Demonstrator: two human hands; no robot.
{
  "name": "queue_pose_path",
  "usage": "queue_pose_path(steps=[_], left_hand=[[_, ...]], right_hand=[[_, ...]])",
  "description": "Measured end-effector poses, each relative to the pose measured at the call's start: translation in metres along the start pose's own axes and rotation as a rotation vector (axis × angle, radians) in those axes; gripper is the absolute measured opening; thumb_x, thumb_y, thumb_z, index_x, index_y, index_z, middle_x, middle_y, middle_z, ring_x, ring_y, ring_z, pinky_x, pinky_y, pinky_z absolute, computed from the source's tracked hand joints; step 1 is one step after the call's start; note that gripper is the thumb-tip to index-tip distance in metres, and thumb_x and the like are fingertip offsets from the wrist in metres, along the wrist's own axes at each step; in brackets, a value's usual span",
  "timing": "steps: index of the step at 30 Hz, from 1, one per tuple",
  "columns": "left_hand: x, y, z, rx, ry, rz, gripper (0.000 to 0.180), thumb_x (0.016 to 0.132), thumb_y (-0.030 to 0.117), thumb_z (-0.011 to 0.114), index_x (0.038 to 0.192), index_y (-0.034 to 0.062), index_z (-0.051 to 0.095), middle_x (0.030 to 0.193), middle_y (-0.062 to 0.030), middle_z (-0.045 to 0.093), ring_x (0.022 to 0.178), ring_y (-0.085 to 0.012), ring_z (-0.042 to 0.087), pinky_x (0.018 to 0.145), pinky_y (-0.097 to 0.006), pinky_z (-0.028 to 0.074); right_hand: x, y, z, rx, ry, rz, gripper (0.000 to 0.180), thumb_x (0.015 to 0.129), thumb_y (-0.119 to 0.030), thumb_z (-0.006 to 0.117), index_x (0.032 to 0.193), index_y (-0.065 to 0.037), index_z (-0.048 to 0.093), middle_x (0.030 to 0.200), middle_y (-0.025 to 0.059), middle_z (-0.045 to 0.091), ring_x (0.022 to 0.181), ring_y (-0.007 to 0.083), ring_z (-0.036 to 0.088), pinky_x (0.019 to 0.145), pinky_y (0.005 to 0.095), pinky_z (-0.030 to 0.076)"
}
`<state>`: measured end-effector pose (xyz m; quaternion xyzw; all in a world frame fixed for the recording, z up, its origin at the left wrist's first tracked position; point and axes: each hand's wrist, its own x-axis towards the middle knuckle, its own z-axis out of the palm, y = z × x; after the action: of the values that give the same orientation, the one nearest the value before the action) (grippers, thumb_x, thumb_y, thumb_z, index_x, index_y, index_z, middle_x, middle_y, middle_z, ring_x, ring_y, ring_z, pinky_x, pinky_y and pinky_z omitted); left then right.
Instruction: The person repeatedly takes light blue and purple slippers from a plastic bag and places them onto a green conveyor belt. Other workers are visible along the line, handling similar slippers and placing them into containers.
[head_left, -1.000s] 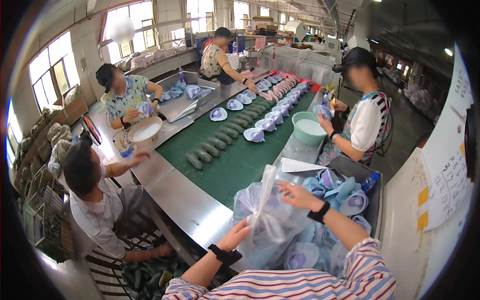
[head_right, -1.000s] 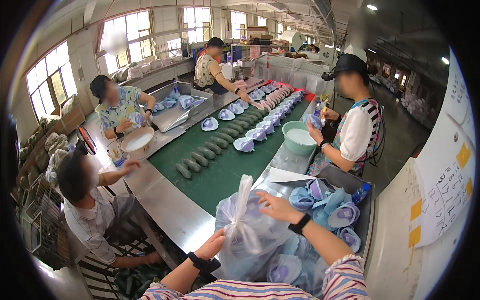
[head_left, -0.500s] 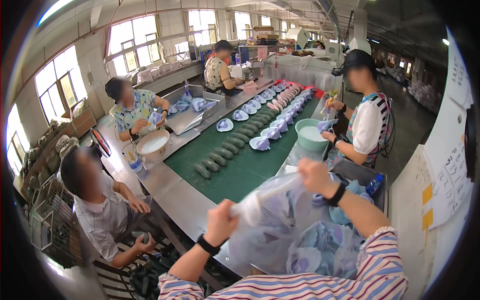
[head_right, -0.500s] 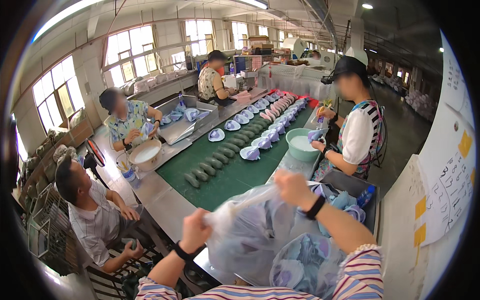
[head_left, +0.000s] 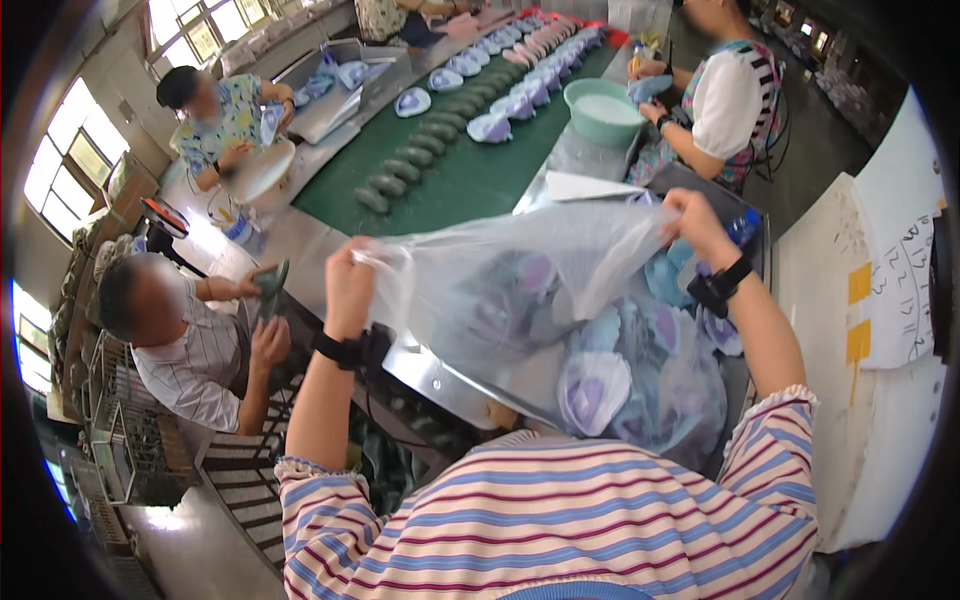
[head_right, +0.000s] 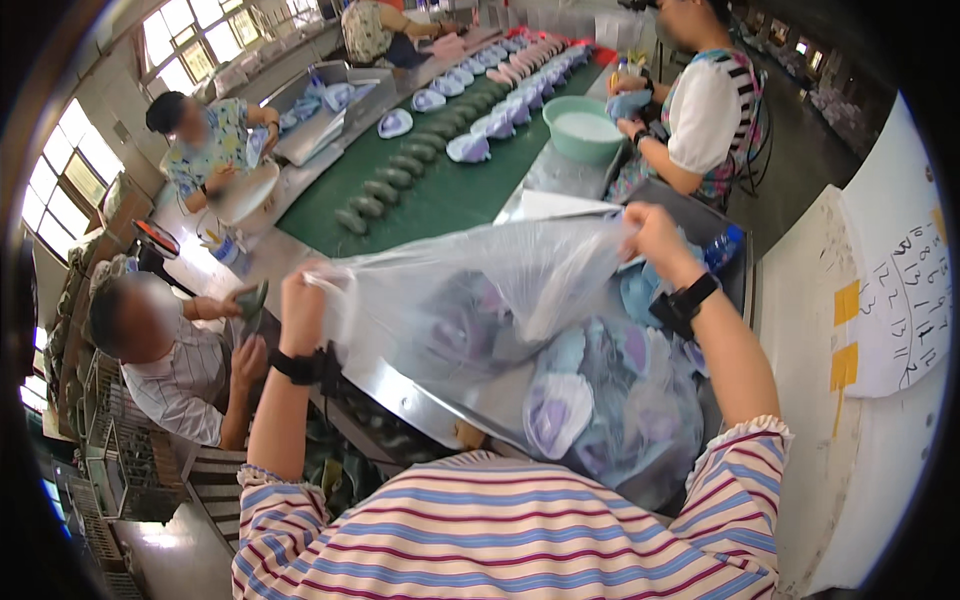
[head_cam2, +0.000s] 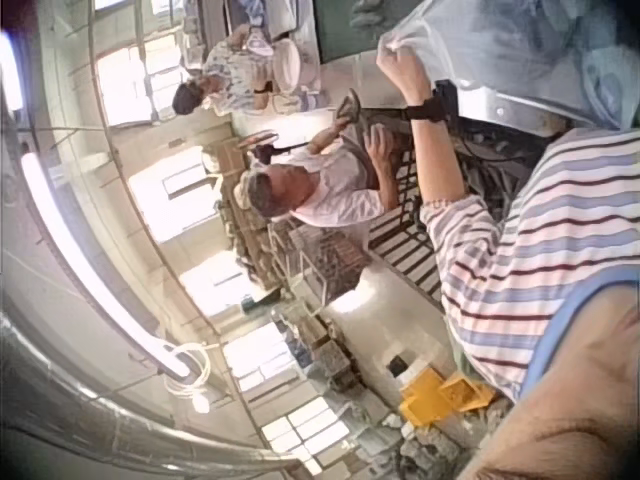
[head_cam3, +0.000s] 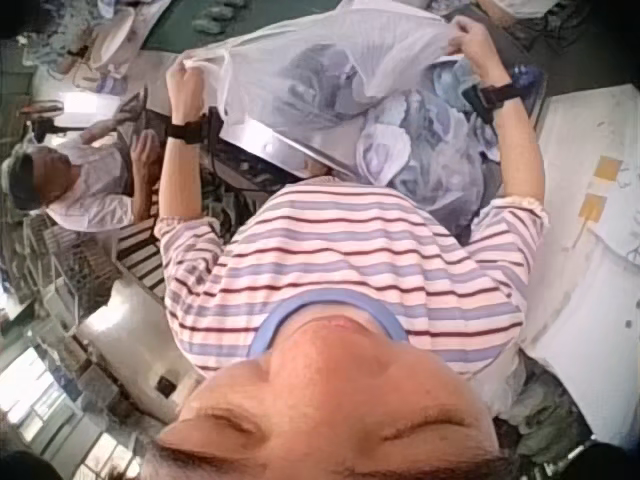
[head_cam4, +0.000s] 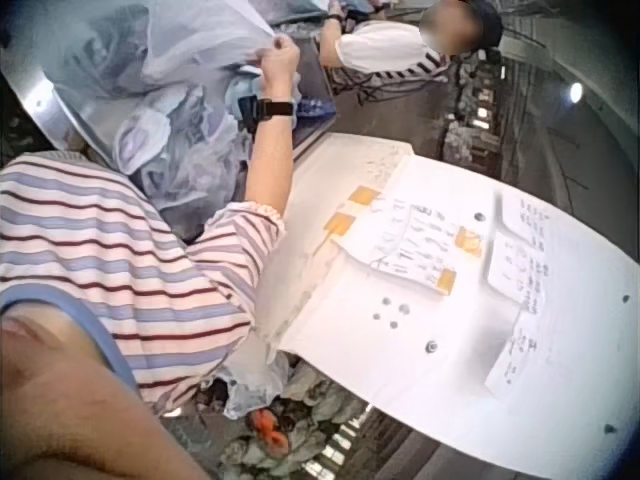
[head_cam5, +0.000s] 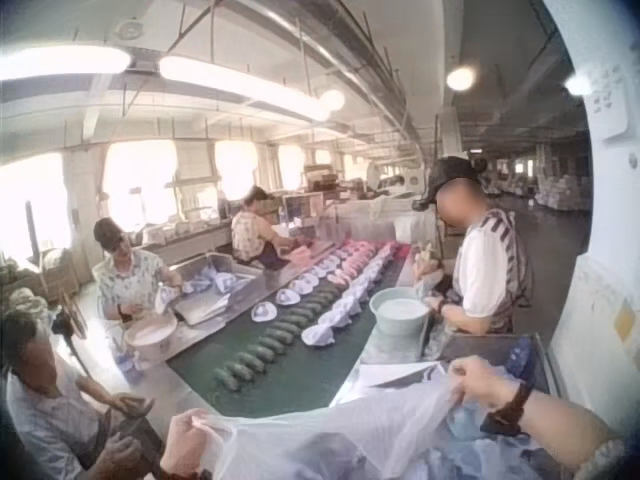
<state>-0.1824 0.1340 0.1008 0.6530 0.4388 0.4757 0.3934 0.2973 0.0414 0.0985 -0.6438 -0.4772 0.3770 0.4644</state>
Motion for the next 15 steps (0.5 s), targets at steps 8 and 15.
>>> queue_pose_path(steps=[8, 15], left_hand=[[-0.022, -0.091, -0.024, 0.090, -0.042, -0.080, 0.015, 0.086, 0.008, 0.047, 0.093, 0.0043, 0.060, 0.082, 0.0011, 0.059, 0.071, -0.0087, 0.052, 0.063, -0.026, 0.041], [-0.042, -0.029, 0.013, -0.270, -0.181, -0.294, 0.020, 0.088, 0.010, 0.047, 0.096, 0.0018, 0.064, 0.083, 0.0025, 0.061, 0.075, -0.0060, 0.052, 0.067, -0.020, 0.039]], right_hand=[[0.010, 0.074, -0.036, -0.611, -0.229, -0.020, 0.021, 0.066, 0.006, 0.049, 0.083, -0.002, 0.059, 0.071, 0.0087, 0.061, 0.062, 0.0220, 0.062, 0.056, 0.0365, 0.049], [-0.027, -0.034, 0.087, -0.736, -0.154, -0.787, 0.022, 0.071, 0.003, 0.050, 0.088, -0.003, 0.061, 0.089, 0.0151, 0.063, 0.086, 0.0335, 0.060, 0.076, 0.0386, 0.049]])
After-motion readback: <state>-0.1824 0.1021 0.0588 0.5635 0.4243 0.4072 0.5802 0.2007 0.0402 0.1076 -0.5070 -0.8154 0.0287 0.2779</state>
